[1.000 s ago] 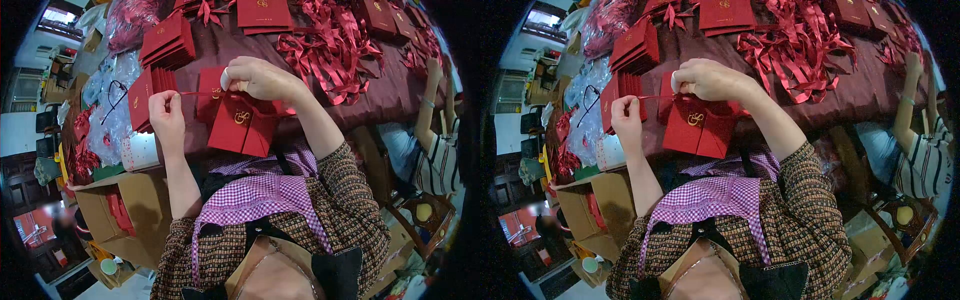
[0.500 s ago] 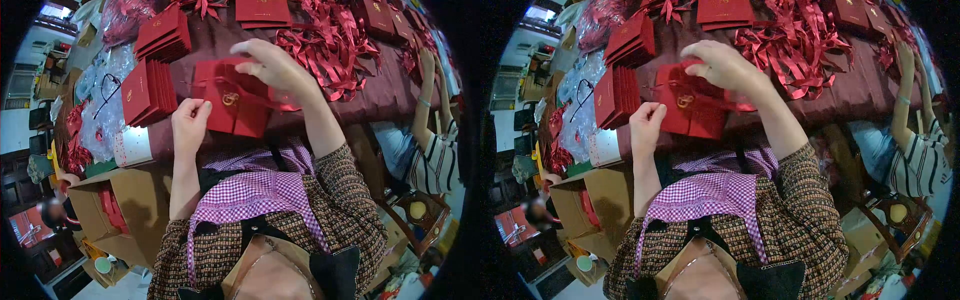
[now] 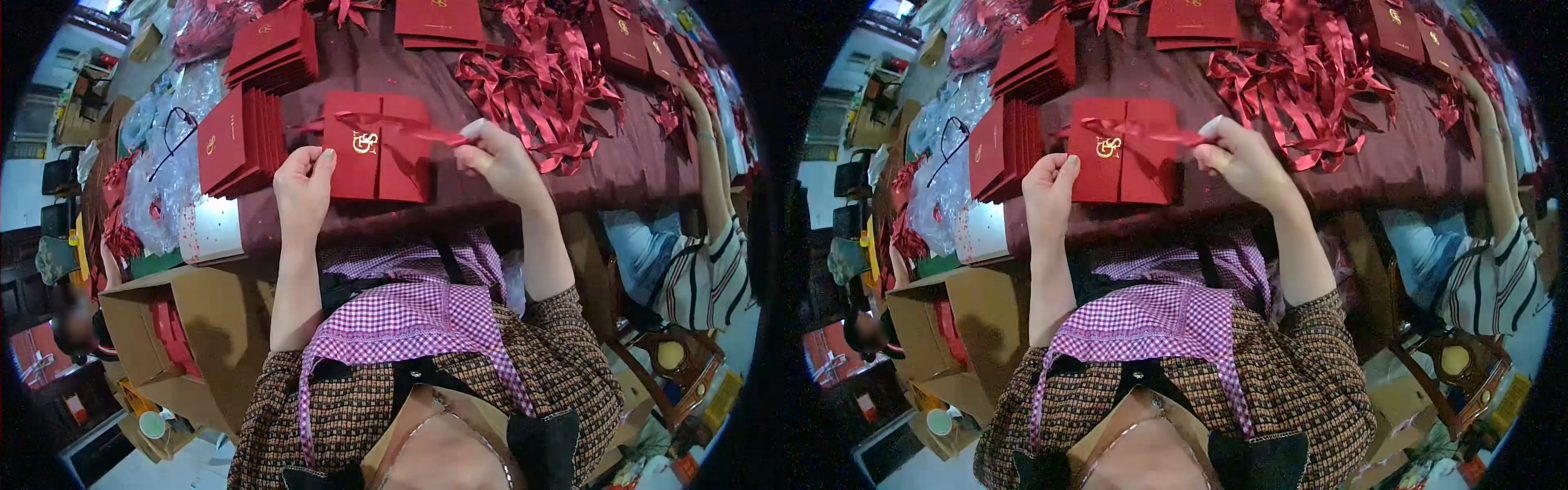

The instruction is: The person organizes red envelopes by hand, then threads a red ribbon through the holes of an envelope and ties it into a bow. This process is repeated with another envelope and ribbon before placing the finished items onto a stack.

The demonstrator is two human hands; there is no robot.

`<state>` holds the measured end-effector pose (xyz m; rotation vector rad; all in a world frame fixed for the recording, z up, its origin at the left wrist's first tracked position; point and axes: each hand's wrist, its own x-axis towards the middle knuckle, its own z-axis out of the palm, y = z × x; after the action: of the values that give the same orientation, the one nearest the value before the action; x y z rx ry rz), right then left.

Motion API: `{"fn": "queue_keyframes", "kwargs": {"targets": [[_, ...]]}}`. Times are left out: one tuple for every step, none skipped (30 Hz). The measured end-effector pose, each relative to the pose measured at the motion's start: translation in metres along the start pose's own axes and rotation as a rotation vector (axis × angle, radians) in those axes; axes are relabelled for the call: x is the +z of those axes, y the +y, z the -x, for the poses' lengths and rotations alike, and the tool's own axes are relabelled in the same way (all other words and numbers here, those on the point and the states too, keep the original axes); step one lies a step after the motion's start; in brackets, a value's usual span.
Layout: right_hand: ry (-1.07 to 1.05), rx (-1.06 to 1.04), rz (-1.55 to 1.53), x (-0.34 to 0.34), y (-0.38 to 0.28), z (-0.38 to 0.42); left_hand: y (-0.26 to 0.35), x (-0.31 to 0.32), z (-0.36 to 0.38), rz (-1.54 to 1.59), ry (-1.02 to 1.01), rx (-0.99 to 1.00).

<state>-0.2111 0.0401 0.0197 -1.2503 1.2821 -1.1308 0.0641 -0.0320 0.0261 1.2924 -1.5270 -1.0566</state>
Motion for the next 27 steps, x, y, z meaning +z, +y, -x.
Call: {"fn": "queue_keyframes", "kwargs": {"targets": [[0.013,0.015,-0.153,-0.001,-0.007,0.002,-0.002,0.001,0.0,0.013,-0.002,0.006],[0.029,0.028,-0.229,-0.001,-0.018,0.003,-0.003,0.002,0.0,0.028,-0.005,0.013],[0.047,0.041,-0.304,0.0,-0.025,0.003,0.0,0.001,0.001,-0.002,-0.008,0.012],[0.054,-0.013,-0.474,0.002,-0.022,0.002,-0.001,0.002,0.001,-0.002,-0.006,0.012],[0.038,-0.052,-0.578,0.001,-0.02,-0.001,-0.003,0.003,0.0,0.006,-0.005,0.014],[0.02,-0.09,-0.683,0.0,-0.02,-0.003,-0.004,0.003,-0.001,0.012,-0.003,0.015],[0.064,-0.108,-0.731,0.001,-0.022,-0.003,-0.004,0.002,-0.001,0.01,-0.001,0.012],[0.108,-0.138,-0.727,0.001,-0.018,-0.005,-0.003,0.001,-0.001,0.036,0.003,0.01],[0.152,-0.171,-0.722,0.0,-0.012,-0.009,-0.003,0.0,-0.002,0.061,0.006,0.01],[0.139,-0.175,-0.751,-0.006,-0.002,-0.009,-0.004,-0.001,-0.004,0.059,0.01,0.011],[0.134,-0.174,-0.752,-0.007,-0.003,-0.007,-0.007,-0.001,-0.005,0.079,0.007,-0.006],[0.058,-0.228,-0.787,-0.007,-0.006,-0.003,-0.008,-0.002,-0.005,0.098,0.005,-0.025],[-0.019,-0.283,-0.821,-0.007,-0.008,-0.001,-0.008,-0.003,-0.005,0.098,0.009,-0.027],[-0.192,-0.328,-0.897,-0.011,-0.011,0.0,-0.006,-0.002,-0.005,0.096,0.012,-0.044],[-0.195,-0.325,-0.897,-0.007,-0.02,0.004,-0.006,-0.001,-0.005,0.095,0.015,-0.06],[-0.195,-0.376,-0.846,-0.001,-0.031,0.012,-0.006,-0.001,-0.005,0.095,0.018,-0.063],[-0.195,-0.427,-0.794,0.003,-0.038,0.017,-0.006,-0.001,-0.006,0.137,0.003,-0.088],[-0.208,-0.421,-0.793,0.001,-0.039,0.016,-0.006,-0.001,-0.006,0.178,-0.012,-0.111],[-0.231,-0.414,-0.708,-0.006,-0.03,0.012,-0.005,-0.001,-0.006,0.178,-0.01,-0.113],[-0.252,-0.405,-0.624,-0.008,-0.027,0.006,-0.004,-0.002,-0.006,0.216,-0.043,-0.135],[-0.162,-0.387,-0.487,-0.01,-0.027,0.005,-0.002,-0.002,-0.006,0.254,-0.077,-0.156],[-0.16,-0.387,-0.488,-0.008,-0.028,0.002,0.001,-0.002,-0.006,0.253,-0.079,-0.156],[-0.016,-0.514,-0.13,-0.005,-0.031,-0.001,0.004,-0.002,-0.006,0.27,-0.12,-0.179],[0.13,-0.626,0.232,0.0,-0.036,-0.004,0.006,-0.001,-0.005,0.286,-0.163,-0.201],[0.232,-0.65,0.398,0.012,-0.047,-0.004,0.006,-0.001,-0.005,0.286,-0.167,-0.201],[0.23,-0.708,0.468,0.019,-0.044,-0.009,0.005,0.0,-0.004,0.329,-0.249,-0.191],[0.227,-0.765,0.537,0.025,-0.04,-0.014,0.004,0.0,-0.004,0.373,-0.33,-0.182]]}}
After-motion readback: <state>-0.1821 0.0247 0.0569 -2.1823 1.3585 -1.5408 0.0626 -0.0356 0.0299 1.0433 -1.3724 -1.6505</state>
